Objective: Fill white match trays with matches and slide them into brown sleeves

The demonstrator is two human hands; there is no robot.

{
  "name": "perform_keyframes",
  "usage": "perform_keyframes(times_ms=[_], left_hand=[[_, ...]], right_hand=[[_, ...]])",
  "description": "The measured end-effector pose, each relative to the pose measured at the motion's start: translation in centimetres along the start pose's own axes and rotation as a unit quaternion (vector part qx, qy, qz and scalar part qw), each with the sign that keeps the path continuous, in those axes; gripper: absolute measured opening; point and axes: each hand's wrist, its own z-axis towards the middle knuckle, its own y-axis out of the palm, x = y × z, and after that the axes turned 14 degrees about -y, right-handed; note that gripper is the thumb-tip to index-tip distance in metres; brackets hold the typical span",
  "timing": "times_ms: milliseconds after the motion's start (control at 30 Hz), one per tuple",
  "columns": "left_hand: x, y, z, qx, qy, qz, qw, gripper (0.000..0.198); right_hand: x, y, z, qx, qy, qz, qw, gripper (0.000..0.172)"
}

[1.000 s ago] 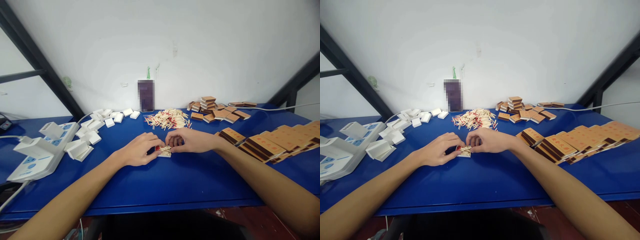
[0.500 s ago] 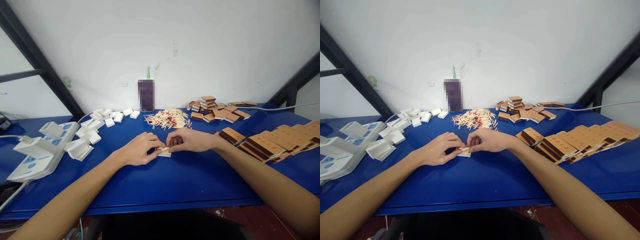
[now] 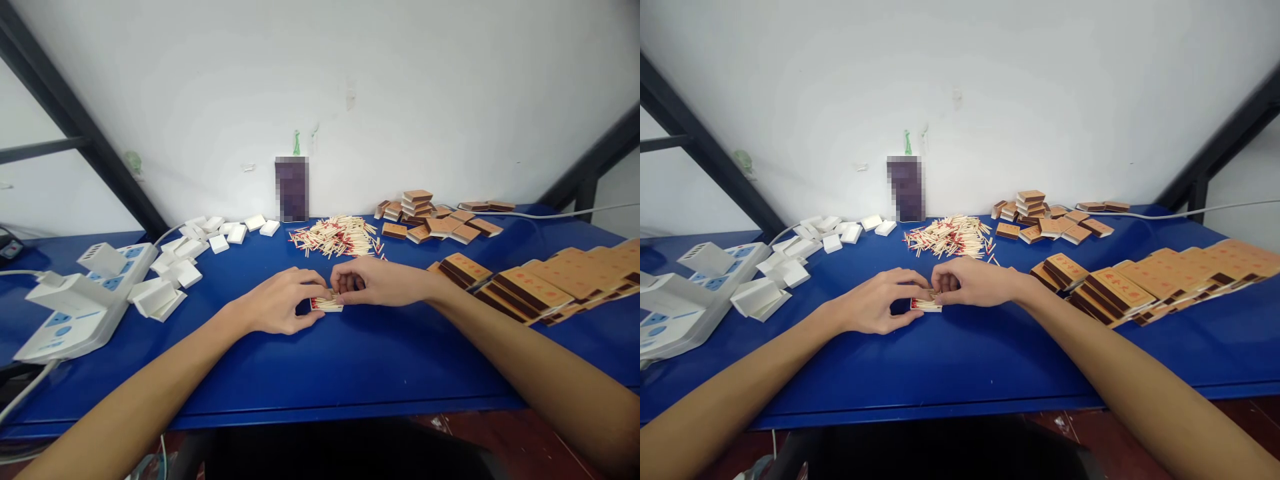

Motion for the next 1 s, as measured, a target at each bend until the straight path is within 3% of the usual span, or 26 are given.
perform_keyframes(times_ms=[400,600,733,867,1000], left_hand=[[0.1,0.0,0.1,-0.013,-0.021,-0.051,0.998,0.019],[-0.2,-0.1,0.2,-0.006,-0.04,-0.058,0.998,0.03],[-0.7,-0.2,0.2,0.011,-0.059,-0.043,0.997,0.031],[-1.1,-0.3,0.2,0.011,-0.055,-0.056,0.997,0.033],[-1.5,-0.5,0.2,0.01,-0.072,-0.044,0.996,0.034]], right_hand=[[-0.4,0.2,0.0,-0.001,0.004,0.007,1.0,0.026],[-0.1,0.5,0.1,0.004,0.0,-0.018,1.0,0.024],[-0.7,-0.6,-0.1,0.04,0.018,-0.127,0.991,0.017],[-1.7,-2.8,-2.2,0.082,0.078,-0.251,0.961,0.019],[-1.4,-3.2,-5.7,0.059,0.126,-0.28,0.95,0.03]])
